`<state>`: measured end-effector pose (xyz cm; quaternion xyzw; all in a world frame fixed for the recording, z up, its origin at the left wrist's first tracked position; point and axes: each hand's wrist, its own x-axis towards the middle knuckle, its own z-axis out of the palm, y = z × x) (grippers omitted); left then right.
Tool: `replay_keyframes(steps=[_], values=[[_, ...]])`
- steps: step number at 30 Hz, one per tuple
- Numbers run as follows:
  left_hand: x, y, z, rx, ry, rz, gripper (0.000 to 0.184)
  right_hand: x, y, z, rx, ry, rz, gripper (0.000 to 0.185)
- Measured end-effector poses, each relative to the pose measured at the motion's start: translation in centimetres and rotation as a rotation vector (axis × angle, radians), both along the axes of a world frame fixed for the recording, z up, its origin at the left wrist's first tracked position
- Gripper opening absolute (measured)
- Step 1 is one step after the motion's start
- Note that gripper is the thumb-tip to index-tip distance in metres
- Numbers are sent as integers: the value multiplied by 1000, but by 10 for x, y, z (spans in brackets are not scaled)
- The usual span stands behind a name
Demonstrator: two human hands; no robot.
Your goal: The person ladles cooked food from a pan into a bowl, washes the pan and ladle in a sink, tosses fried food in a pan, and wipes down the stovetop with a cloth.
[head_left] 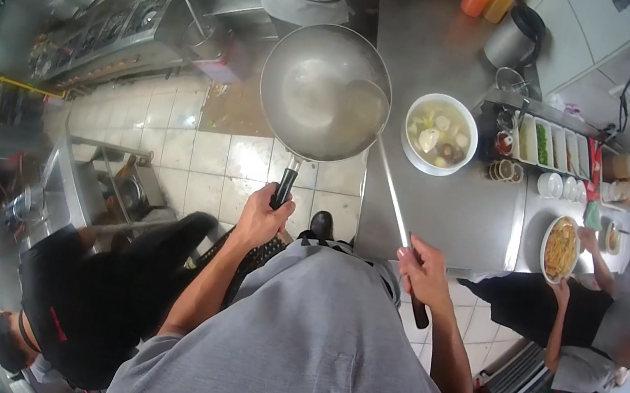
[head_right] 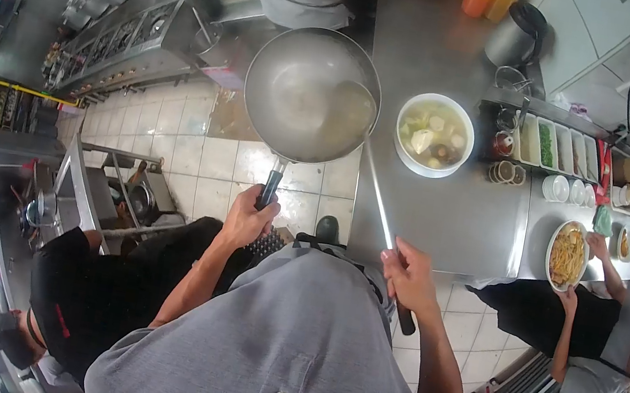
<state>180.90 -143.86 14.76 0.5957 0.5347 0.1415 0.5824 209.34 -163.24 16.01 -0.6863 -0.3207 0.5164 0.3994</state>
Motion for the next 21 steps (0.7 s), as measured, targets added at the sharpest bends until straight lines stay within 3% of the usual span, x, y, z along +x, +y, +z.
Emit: replay_keyframes(steps=[2,4,6,9,16,21], values=[[1,-4,3,-17,28,12,21,-3,-3,6,-54,360,-25,19],[-3,-10,1,-34,62,21,20,-10,-1,29,-138,470,-42,24],[-7,-15,-6,-27,76,14,20,-12,-3,36,-162,782,-129,30],[-7,-26,-11,-111,36,61,17,-11,-8,49,-213,890,-171,34],[-1,-61,-38,-194,-191,133,12,13,-28,82,-252,927,-159,36],[6,-69,-37,-249,-256,191,12,51,-54,79,-53,710,-211,35]])
